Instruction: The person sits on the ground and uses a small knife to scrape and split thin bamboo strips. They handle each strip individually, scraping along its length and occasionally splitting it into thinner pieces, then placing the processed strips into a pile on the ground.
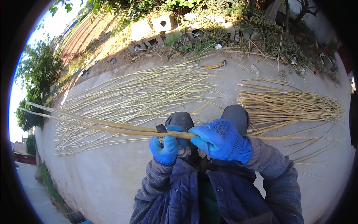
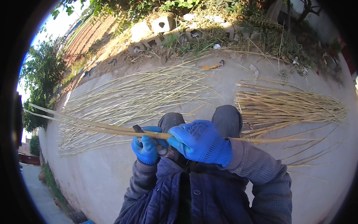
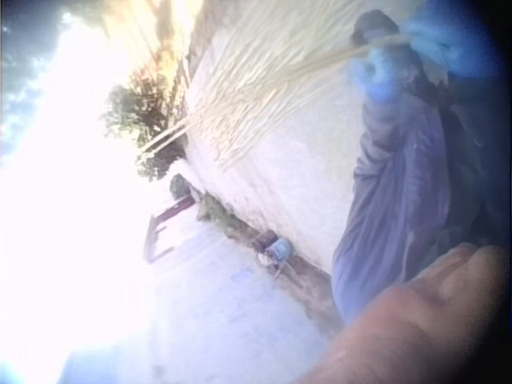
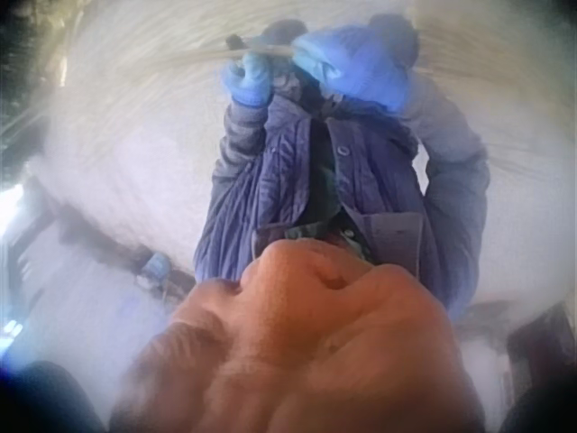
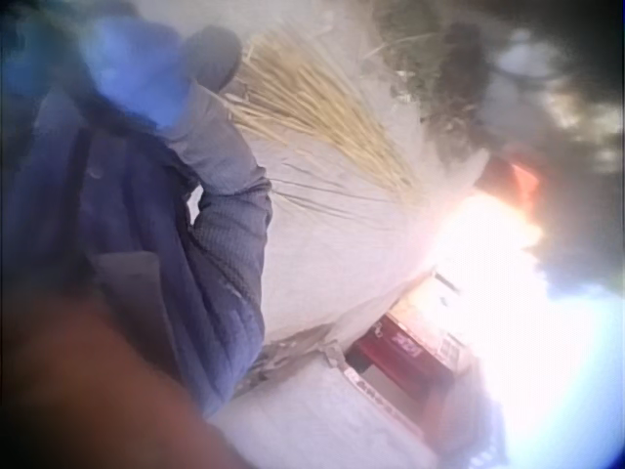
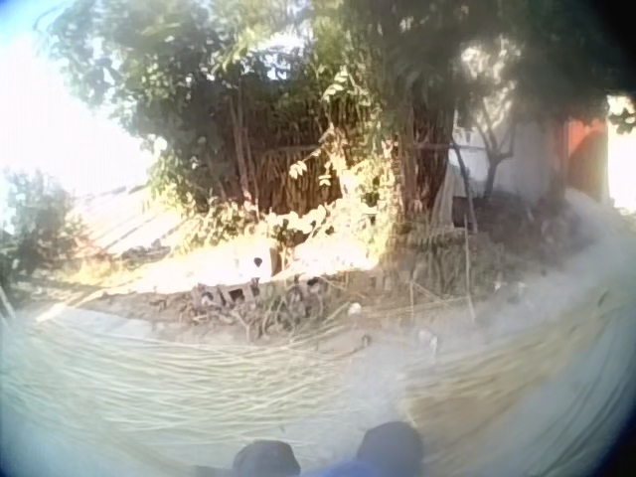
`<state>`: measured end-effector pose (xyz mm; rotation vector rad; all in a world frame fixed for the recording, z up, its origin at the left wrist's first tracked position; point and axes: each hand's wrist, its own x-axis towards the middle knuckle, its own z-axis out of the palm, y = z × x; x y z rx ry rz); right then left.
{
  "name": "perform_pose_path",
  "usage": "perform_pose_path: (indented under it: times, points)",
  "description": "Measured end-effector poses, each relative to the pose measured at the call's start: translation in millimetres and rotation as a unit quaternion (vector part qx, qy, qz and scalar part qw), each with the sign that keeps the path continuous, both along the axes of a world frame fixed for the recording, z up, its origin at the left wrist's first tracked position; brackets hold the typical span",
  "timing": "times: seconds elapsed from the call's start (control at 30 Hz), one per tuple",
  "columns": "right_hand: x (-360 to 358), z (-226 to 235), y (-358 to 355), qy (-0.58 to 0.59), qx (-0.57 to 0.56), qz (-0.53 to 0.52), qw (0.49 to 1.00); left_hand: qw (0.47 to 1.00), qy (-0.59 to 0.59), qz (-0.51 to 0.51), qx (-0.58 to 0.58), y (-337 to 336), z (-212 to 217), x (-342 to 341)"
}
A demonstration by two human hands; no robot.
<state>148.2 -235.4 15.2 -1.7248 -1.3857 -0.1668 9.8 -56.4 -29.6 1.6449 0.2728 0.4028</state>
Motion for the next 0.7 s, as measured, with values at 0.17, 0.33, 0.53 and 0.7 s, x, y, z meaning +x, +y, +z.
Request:
perform_pose_path:
  times: [0.17,0.33,0.53,0.7]
  points:
    - [0.0,-1.8,-3.4,-0.003,-0.014,0.022,1.0,1.0,0.016,-0.02,-0.01,-15.8,1.3,8.6]
    - [13.7,6.9,-25.0,0.057,-0.075,0.003,0.996,0.988,-0.048,0.133,-0.065,29.4,37.6,8.1]
    - [1.6,6.2,-22.8,0.014,-0.034,0.01,0.999,0.994,-0.065,0.083,0.019,16.7,16.2,2.1]
    - [-2.8,10.3,-28.8,0.032,-0.034,0.011,0.999,0.998,-0.024,0.051,-0.032,27.8,19.3,-2.0]
